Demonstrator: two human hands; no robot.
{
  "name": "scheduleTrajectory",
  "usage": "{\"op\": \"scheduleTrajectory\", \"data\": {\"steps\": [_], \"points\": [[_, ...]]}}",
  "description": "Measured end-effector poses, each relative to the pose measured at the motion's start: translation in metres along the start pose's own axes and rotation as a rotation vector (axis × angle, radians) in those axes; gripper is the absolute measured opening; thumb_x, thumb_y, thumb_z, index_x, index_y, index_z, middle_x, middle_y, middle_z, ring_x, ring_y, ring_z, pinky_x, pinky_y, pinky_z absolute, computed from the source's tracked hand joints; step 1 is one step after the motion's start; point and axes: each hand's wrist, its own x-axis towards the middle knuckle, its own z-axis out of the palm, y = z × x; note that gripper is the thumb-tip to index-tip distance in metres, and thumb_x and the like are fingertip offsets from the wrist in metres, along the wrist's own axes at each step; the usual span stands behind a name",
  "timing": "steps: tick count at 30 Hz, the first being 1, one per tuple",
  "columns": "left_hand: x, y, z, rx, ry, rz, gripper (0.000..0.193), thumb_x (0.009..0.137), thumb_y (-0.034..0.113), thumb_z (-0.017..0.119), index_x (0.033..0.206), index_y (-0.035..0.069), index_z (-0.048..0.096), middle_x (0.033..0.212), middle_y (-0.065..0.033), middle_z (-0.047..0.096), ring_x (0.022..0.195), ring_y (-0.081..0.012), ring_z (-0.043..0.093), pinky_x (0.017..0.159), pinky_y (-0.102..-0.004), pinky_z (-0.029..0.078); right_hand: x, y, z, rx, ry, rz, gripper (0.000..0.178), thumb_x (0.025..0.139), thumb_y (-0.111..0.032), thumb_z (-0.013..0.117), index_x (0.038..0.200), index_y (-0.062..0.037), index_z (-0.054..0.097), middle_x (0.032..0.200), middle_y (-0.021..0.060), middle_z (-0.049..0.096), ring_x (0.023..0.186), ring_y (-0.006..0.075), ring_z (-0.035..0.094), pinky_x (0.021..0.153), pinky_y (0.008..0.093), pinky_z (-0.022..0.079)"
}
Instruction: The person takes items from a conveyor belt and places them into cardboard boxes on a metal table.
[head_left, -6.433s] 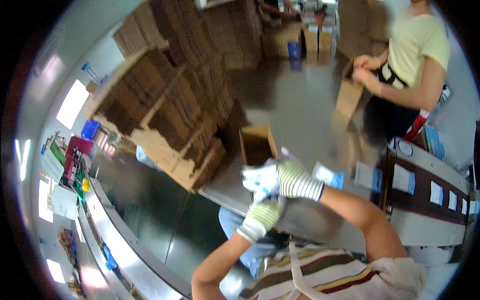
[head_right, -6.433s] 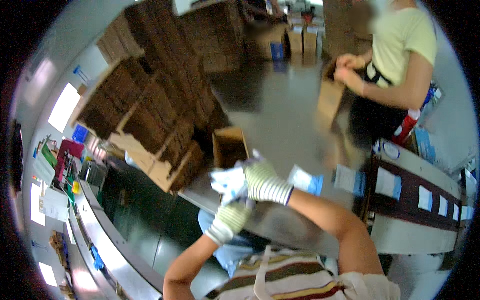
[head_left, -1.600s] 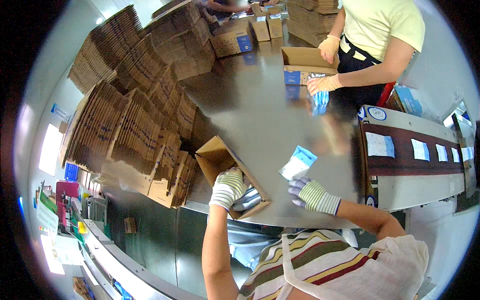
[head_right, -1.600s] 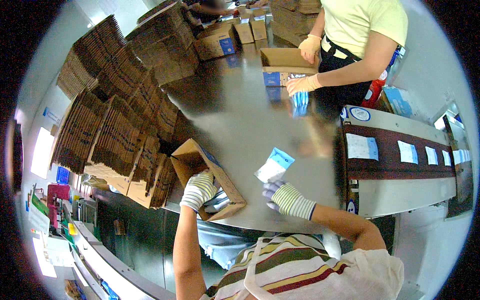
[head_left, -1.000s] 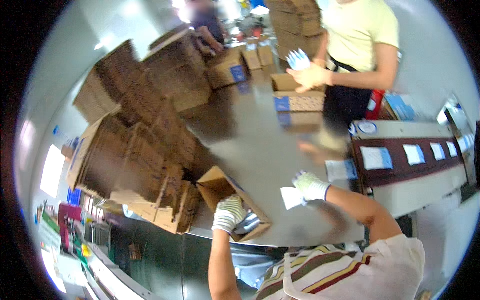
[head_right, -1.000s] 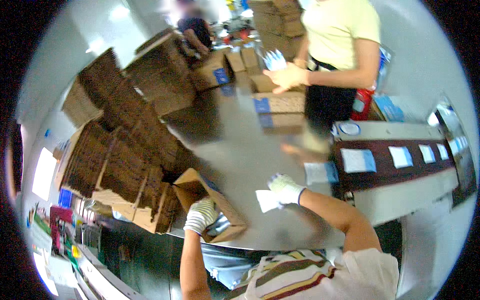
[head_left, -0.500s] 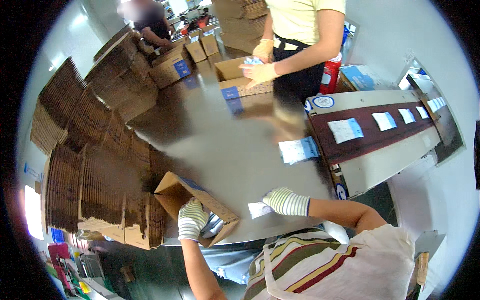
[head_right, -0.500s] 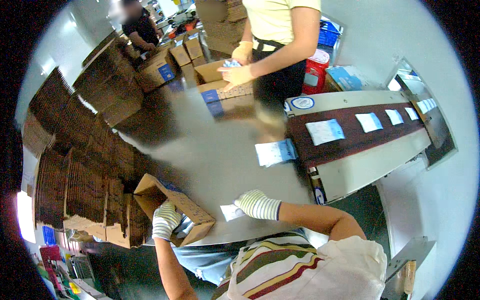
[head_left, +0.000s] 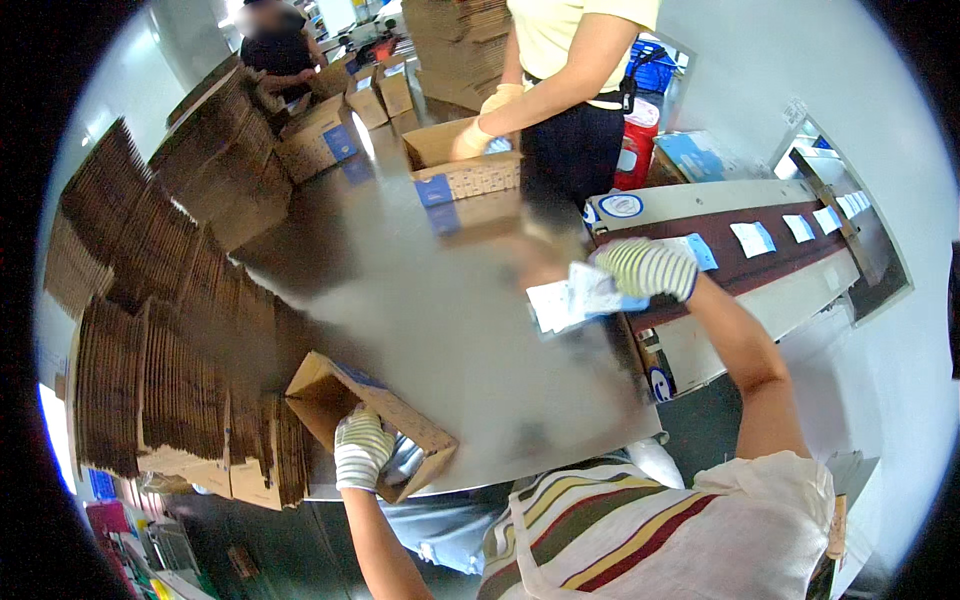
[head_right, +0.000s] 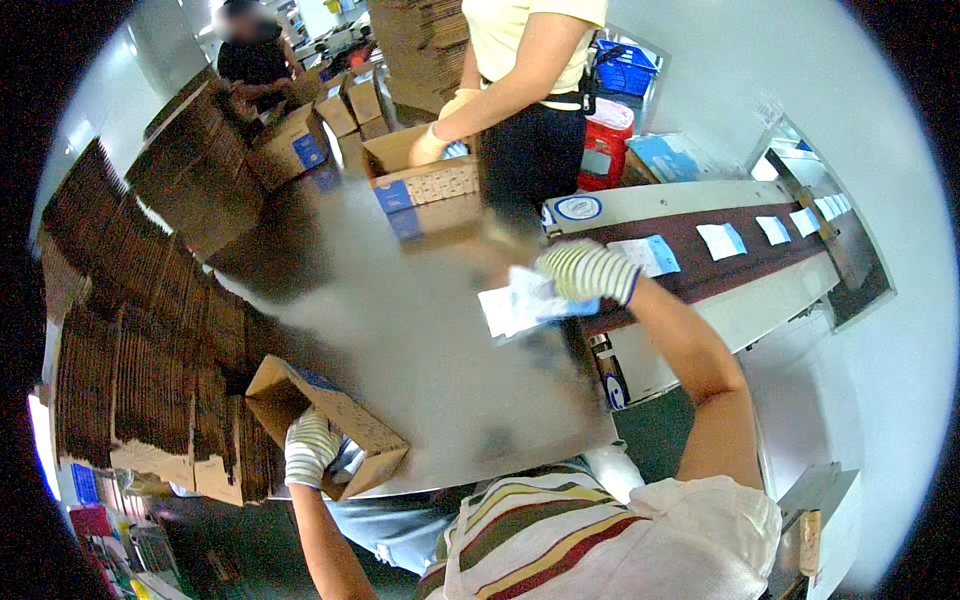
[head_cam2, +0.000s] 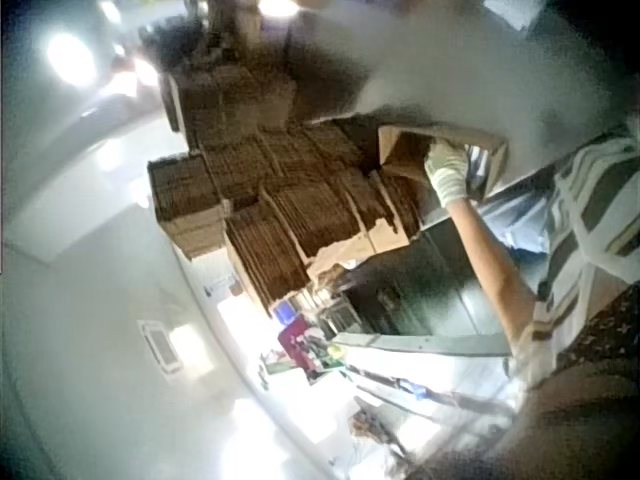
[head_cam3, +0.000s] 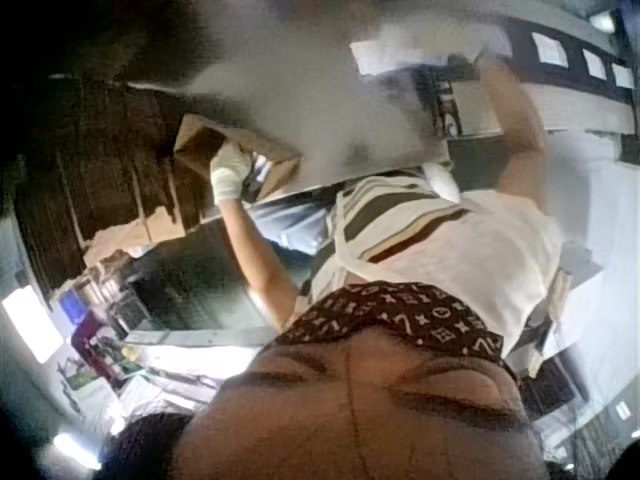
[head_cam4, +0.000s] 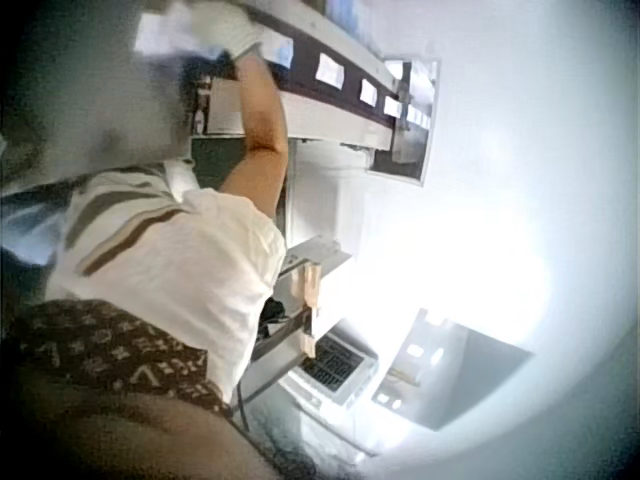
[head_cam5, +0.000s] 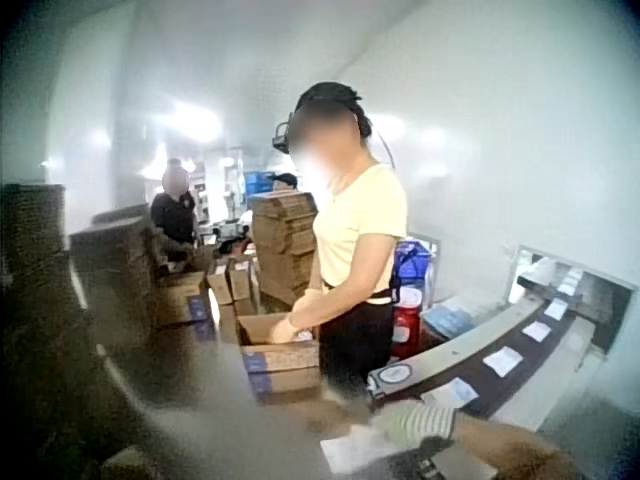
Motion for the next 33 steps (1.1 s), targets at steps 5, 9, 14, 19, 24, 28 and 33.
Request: {"op": "scheduleTrajectory", "data": {"steps": [5, 9, 14, 19, 24, 28, 33], "points": [[0.006, -0.01, 0.016, -0.015, 0.047, 0.038, 0.032, 0.082, 0.029, 0.054, 0.098, 0.002, 0.061, 0.103, -0.0182, 0.062, 0.094, -0.0347, 0.06, 0.082, -0.0438, 0.047, 0.0, 0.024, -0.036, 0.021, -0.165, 0.121, 0.045, 0.078, -0.028, 0.065, 0.112, 0.0005, 0.057, 0.105, 0.0246, 0.061, 0.1, 0.0387, 0.058, 0.087, 0.0436, 0.046], [0.008, -0.01, 0.017, -0.047, 0.061, 0.044, 0.033, 0.082, 0.029, 0.055, 0.099, 0.002, 0.061, 0.102, -0.0181, 0.062, 0.094, -0.034, 0.06, 0.081, -0.0435, 0.047, 0.011, 0.04, -0.024, -0.055, -0.195, 0.075, 0.036, 0.08, -0.03, 0.064, 0.096, 0.0023, 0.063, 0.089, 0.0228, 0.065, 0.086, 0.0381, 0.062, 0.078, 0.0437, 0.049], [0.004, -0.007, 0.011, -0.06, 0.052, 0.034, 0.034, 0.081, 0.03, 0.056, 0.102, 0.003, 0.061, 0.102, -0.0183, 0.062, 0.095, -0.0337, 0.06, 0.082, -0.0432, 0.047, 0.046, 0.04, 0.001, -0.126, -0.322, -0.068, 0.039, 0.077, -0.035, 0.067, 0.092, 0.0015, 0.065, 0.085, 0.0215, 0.065, 0.082, 0.0362, 0.063, 0.074, 0.0426, 0.049], [0.008, -0.003, 0.005, -0.048, 0.009, 0.041, 0.037, 0.079, 0.03, 0.059, 0.104, 0.002, 0.06, 0.104, -0.0189, 0.062, 0.096, -0.0341, 0.06, 0.084, -0.0433, 0.047, 0.098, 0.036, 0.054, 0.052, -0.447, -0.082, 0.057, 0.068, -0.039, 0.074, 0.107, 0.0002, 0.06, 0.102, 0.02, 0.064, 0.093, 0.0329, 0.062, 0.081, 0.0403, 0.048], [0.006, -0.01, 0.014, -0.073, 0.052, 0.002, 0.037, 0.079, 0.029, 0.06, 0.103, 0.002, 0.059, 0.105, -0.0194, 0.061, 0.095, -0.0351, 0.059, 0.084, -0.0432, 0.047, 0.108, -0.005, 0.071, 0.271, -0.71, 0.066, 0.061, 0.059, -0.035, 0.082, 0.104, 0.0, 0.062, 0.094, 0.0132, 0.067, 0.088, 0.0263, 0.063, 0.078, 0.0348, 0.049], [0.003, -0.006, 0.01, -0.153, 0.06, 0.002, 0.035, 0.079, 0.03, 0.058, 0.097, 0.001, 0.062, 0.102, -0.021, 0.062, 0.093, -0.0342, 0.061, 0.082, -0.0428, 0.048, 0.037, -0.09, 0.072, -0.194, -0.218, -0.322, 0.075, 0.063, -0.046, 0.07, 0.121, -0.0029, 0.05, 0.109, 0.0177, 0.055, 0.102, 0.0342, 0.051, 0.088, 0.0501, 0.04], [0.01, -0.003, 0.008, -0.106, 0.041, 0.015, 0.042, 0.083, 0.036, 0.049, 0.095, -0.001, 0.064, 0.099, -0.0228, 0.063, 0.091, -0.0347, 0.062, 0.081, -0.0436, 0.049, 0.027, -0.127, 0.105, -0.028, -0.287, -0.409, 0.075, 0.064, -0.038, 0.076, 0.119, 0.0036, 0.045, 0.113, 0.0239, 0.056, 0.107, 0.0382, 0.055, 0.095, 0.0477, 0.041]]}}
